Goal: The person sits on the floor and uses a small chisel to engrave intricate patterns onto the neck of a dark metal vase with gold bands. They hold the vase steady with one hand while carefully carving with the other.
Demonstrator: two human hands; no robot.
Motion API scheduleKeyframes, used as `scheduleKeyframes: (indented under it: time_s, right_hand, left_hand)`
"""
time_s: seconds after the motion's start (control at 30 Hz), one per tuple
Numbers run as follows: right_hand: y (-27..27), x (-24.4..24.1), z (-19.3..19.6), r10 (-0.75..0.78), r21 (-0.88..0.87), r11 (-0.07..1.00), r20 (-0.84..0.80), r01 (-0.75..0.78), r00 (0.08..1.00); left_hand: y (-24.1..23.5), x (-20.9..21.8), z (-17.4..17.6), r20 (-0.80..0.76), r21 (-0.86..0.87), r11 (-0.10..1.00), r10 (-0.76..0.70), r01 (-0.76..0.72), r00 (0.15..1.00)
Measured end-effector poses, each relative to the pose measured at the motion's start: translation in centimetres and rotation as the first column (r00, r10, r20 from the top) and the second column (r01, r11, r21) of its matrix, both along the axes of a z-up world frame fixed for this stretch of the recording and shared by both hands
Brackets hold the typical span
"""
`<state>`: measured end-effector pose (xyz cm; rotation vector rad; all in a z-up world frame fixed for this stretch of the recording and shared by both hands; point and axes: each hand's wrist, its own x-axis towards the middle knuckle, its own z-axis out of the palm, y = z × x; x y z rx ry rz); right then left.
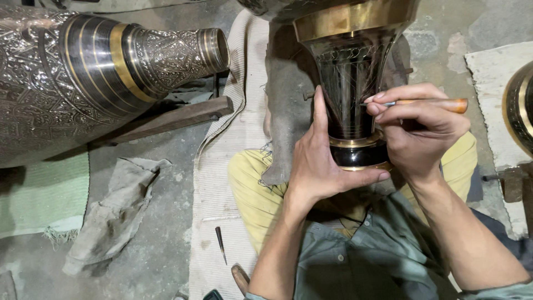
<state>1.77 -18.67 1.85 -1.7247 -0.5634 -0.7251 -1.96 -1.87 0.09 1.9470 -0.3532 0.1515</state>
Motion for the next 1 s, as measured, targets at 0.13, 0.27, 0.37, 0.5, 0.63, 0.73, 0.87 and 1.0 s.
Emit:
scheduleKeyframes:
  time_s: [0.13,0.27,0.37,0.5,0.63,0.73,0.87,1.0]
  right_hand:
    - [-0.04,0.14,0.28,0.052,-0.006,0.999,-0.003,-0.052,0.999]
    - [0.08,-0.03,0.46,0.043,-0.051,0.998,0.016,-0.042,0.999]
    - [0.17,-0.29,0.54,0.004,-0.076,0.997,0.029,-0.002,1.000]
    - [0.24,-0.18,0.45,0.006,-0.060,0.998,0.029,-0.004,1.000]
    - [0.05,-0.25,0.57,0.024,-0.103,0.994,0.014,-0.022,1.000]
    - [-0.06,-0.54,0.58,0.020,-0.139,0.990,0.017,-0.017,1.000]
    - [0.18,-0.39,0.41,-0.005,-0.092,0.996,0.037,0.008,0.999]
    - [0.14,-0.31,0.14,0.002,-0.048,0.999,0.025,-0.001,1.000]
  left_hand:
    - [0.00,0.08,0.09,-0.029,-0.006,1.000,-0.001,0.001,1.000]
    - [-0.07,-0.09,0.06,-0.026,-0.001,1.000,0.007,-0.007,1.000]
    - [-0.12,-0.05,-0.01,-0.024,0.016,1.000,0.015,-0.015,1.000]
    - [-0.10,-0.02,-0.24,-0.027,0.027,0.999,0.021,-0.020,0.999]
    - [-0.11,-0.03,-0.36,-0.030,0.008,1.000,0.018,-0.018,0.999]
    - [-0.21,-0.18,-0.45,-0.022,0.015,1.000,0.027,-0.027,0.999]
    - [-0.22,-0.15,-0.40,-0.017,0.014,0.999,0.035,-0.035,0.999]
    - [-0.21,-0.16,-0.41,-0.002,0.014,0.999,0.041,-0.041,0.999]
